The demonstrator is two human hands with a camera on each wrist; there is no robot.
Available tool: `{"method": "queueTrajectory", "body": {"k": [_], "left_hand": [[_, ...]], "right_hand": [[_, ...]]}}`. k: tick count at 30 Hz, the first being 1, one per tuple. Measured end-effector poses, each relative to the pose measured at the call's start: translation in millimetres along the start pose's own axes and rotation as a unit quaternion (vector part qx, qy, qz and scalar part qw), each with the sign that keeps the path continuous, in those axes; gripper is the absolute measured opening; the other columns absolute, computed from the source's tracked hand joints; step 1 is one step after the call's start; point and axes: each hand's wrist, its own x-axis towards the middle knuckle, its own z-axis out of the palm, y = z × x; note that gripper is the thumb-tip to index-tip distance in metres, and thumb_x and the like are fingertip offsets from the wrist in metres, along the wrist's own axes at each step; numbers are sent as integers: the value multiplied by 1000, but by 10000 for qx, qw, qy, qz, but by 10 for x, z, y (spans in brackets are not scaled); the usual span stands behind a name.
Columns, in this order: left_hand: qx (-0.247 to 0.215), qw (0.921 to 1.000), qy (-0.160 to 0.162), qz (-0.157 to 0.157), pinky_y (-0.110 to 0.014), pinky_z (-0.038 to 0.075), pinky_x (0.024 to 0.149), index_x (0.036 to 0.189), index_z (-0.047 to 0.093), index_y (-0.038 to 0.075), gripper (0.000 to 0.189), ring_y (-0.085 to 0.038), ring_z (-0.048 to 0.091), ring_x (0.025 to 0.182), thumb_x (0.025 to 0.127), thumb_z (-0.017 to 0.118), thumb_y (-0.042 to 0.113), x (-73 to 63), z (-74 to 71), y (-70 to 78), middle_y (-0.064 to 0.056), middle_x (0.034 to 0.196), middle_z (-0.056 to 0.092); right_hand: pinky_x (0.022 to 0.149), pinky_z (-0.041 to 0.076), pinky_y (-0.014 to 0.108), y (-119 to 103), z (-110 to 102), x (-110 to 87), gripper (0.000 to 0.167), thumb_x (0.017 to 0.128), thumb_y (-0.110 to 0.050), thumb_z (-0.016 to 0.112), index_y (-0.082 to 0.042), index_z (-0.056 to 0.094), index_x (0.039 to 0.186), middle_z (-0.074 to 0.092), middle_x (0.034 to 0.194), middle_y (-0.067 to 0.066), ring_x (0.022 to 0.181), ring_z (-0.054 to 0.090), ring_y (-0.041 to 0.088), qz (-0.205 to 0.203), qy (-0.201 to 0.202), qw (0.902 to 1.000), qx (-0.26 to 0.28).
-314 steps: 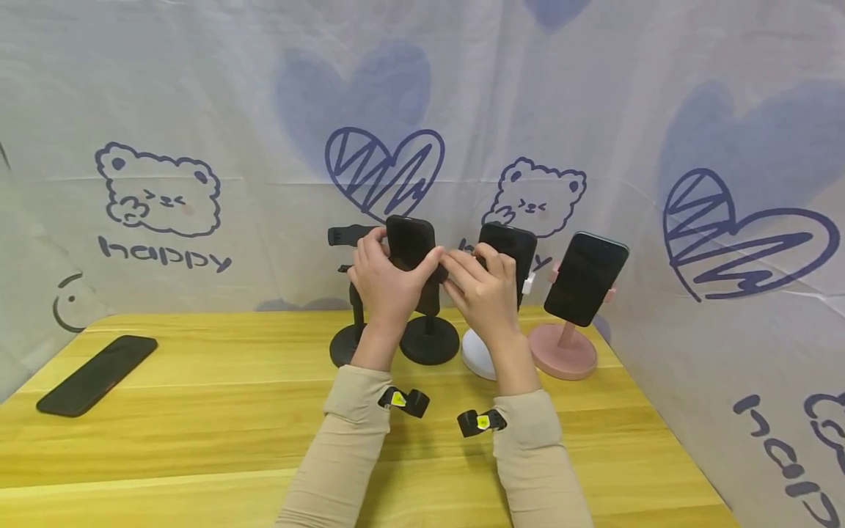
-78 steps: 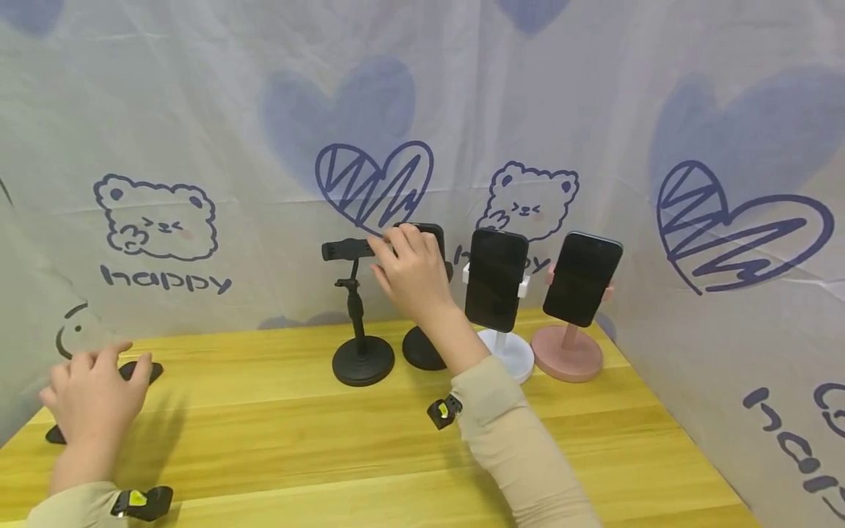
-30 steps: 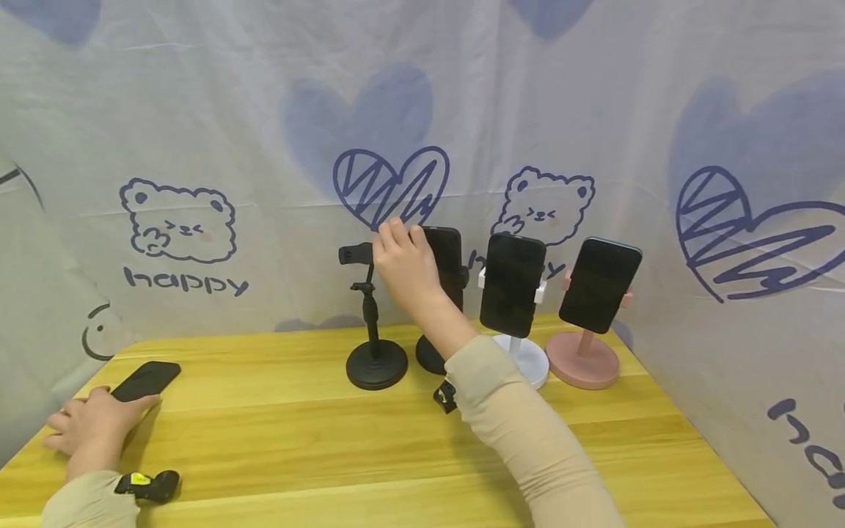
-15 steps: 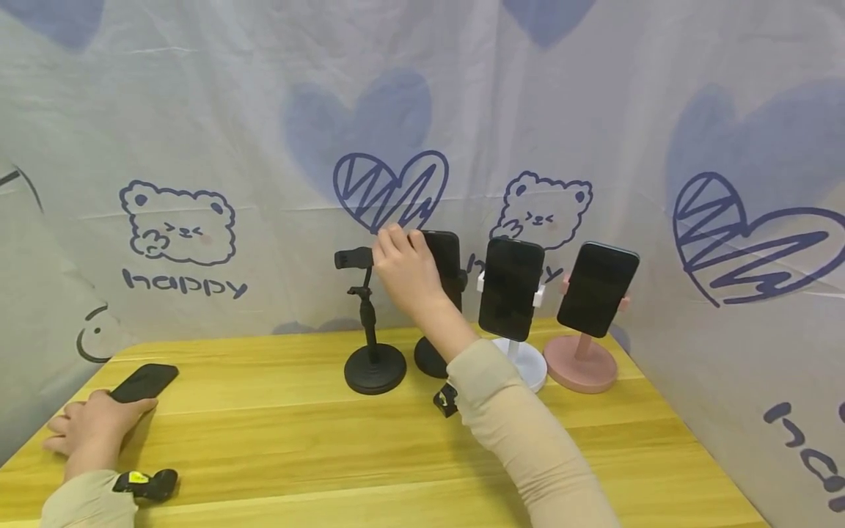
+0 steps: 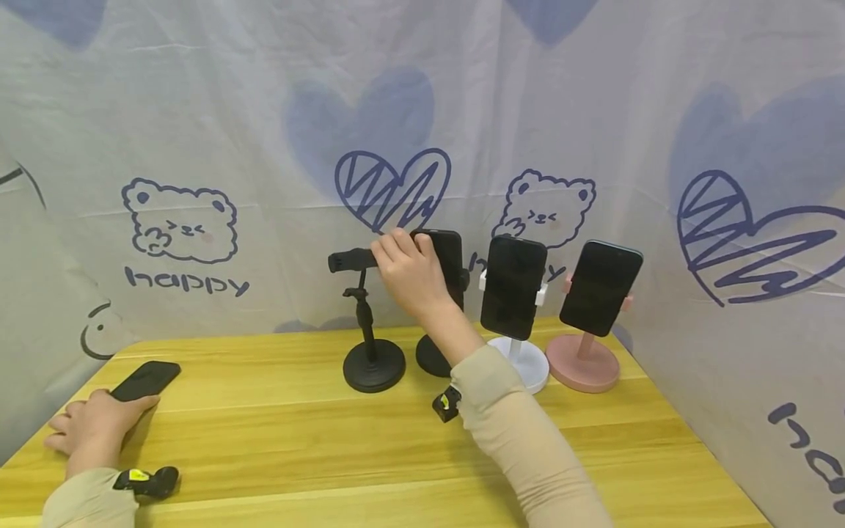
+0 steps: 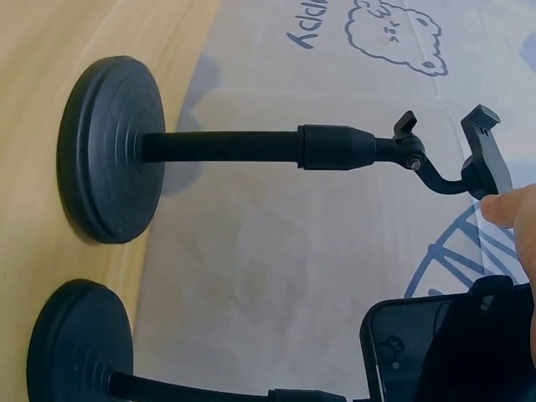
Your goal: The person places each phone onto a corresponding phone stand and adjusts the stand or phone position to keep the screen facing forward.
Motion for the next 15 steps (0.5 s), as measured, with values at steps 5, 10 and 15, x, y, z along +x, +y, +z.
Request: {"method": "queueTrajectory", "body": {"k": [5, 10, 15], "left_hand": [[83, 10000, 25, -27, -69, 16, 103, 134, 27, -18, 97, -65, 15, 125, 86, 56, 61, 7, 10, -11, -50, 137, 16], [56, 10000, -3, -51, -69, 15, 103, 134, 28, -19, 98, -65, 14, 126, 85, 56, 62, 15, 28, -21, -50, 137, 16], [9, 10000, 38, -31, -69, 15, 103, 134, 28, -19, 99, -65, 14, 126, 85, 56, 63, 17, 9, -18, -50, 138, 16]], "right_hand": [[83, 33, 39, -18, 13, -42, 27, 86, -30, 74, -16, 68, 108, 67, 105, -1, 105, 52, 20, 220, 120, 9994, 246], [83, 32, 40, -55, 46, -74, 23, 88, -29, 72, -17, 70, 107, 69, 103, -3, 103, 53, 20, 345, 282, 9985, 311], [82, 30, 41, -89, 66, -67, 21, 88, -28, 72, -18, 71, 107, 69, 102, -3, 101, 52, 20, 495, 454, 9967, 450]]}}
